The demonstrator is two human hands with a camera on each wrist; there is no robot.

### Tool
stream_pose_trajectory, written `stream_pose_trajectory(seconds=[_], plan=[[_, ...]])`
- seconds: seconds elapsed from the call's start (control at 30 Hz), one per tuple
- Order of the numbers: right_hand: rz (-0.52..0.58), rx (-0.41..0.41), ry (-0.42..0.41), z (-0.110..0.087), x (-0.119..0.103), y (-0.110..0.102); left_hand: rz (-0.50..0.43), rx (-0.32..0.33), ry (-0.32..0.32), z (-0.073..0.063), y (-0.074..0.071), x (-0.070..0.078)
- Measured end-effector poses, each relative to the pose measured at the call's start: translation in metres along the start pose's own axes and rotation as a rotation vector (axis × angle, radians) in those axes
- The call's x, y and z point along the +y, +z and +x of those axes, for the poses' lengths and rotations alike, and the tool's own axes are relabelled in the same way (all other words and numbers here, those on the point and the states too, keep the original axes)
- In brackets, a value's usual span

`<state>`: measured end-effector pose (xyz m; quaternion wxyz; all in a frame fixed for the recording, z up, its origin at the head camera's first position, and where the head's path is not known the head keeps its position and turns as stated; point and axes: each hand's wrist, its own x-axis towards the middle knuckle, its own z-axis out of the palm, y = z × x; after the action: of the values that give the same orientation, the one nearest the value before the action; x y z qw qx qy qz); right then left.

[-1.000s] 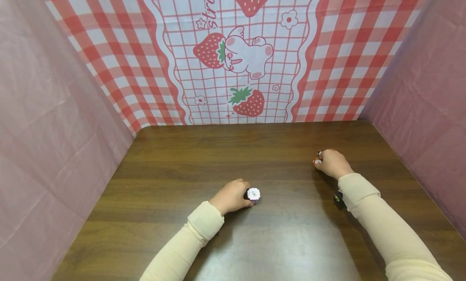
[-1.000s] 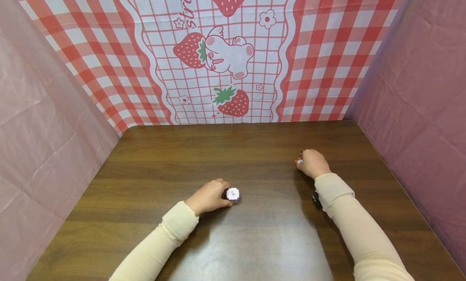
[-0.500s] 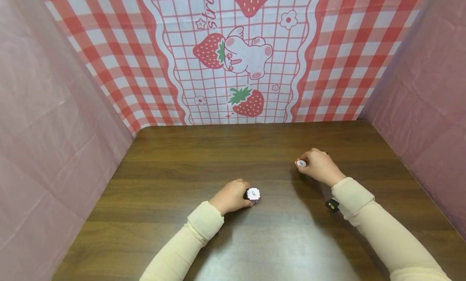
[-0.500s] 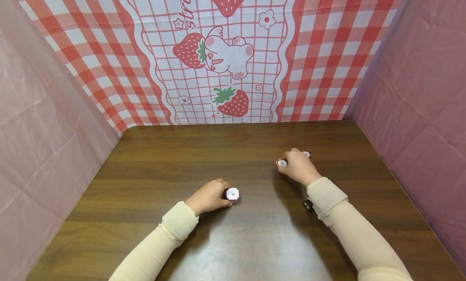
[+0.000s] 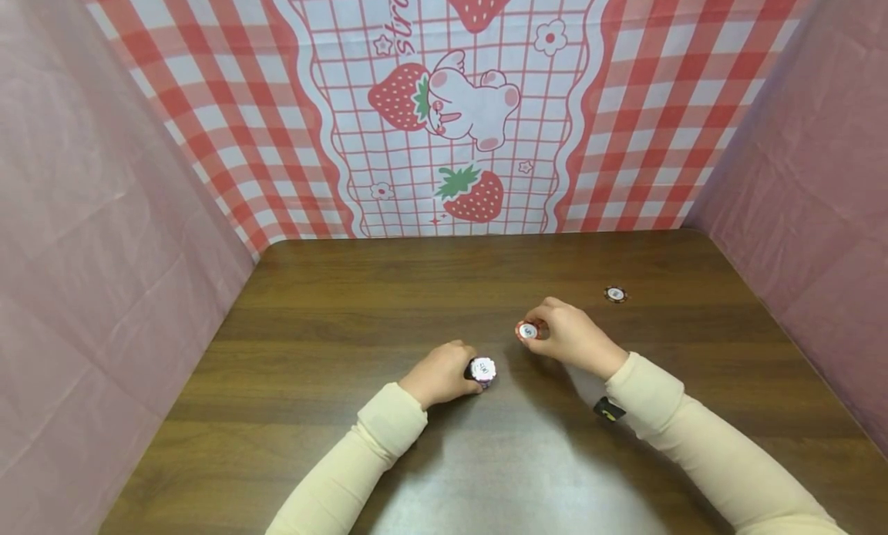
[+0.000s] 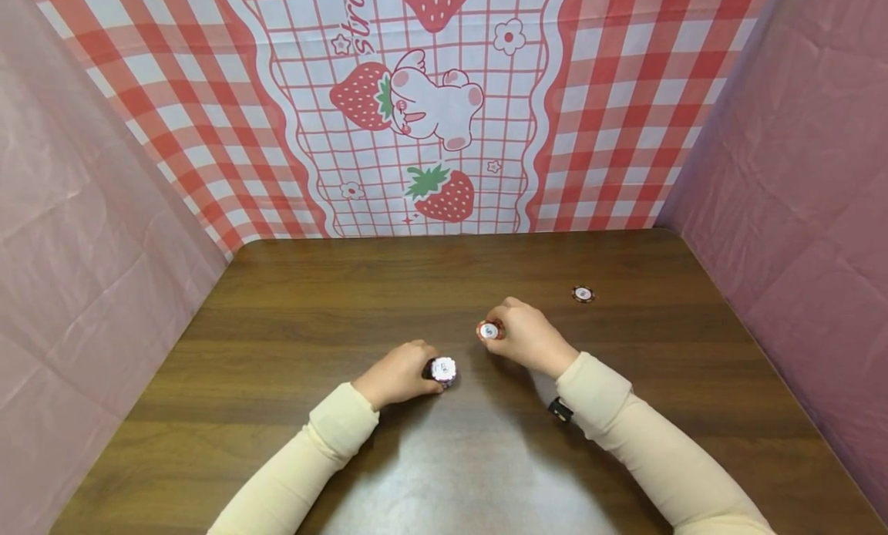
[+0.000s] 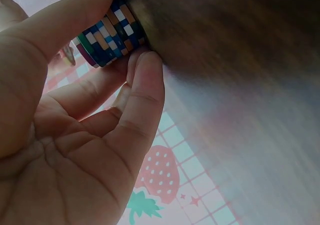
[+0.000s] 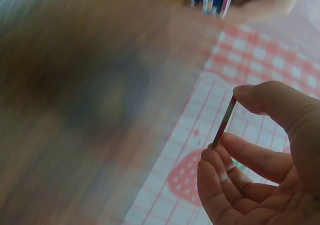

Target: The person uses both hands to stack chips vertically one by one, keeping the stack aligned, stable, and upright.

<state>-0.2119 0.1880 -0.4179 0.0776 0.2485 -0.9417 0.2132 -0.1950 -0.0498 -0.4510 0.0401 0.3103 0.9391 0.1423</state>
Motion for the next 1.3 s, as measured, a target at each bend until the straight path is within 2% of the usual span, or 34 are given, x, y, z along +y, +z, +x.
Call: stream_pose_trajectory(seconds=[0.27, 0.4, 0.67, 1.3], plan=[[0.018, -0.005, -0.119, 0.002, -0.024, 0.014, 0.003, 0.002, 0.004, 0.0, -0.001, 0.0], [0.032, -0.041, -0.149, 0.002, -0.033, 0.021, -0.012, -0.009, -0.003, 0.0, -0.001, 0.0], [0.071, -0.096, -0.175, 0.002, -0.046, 0.031, 0.003, 0.015, 0.014, 0.0, 0.0, -0.001], [0.058, -0.116, -0.202, 0.004, -0.051, 0.041, -0.01, 0.011, 0.007, 0.001, 0.0, -0.001]])
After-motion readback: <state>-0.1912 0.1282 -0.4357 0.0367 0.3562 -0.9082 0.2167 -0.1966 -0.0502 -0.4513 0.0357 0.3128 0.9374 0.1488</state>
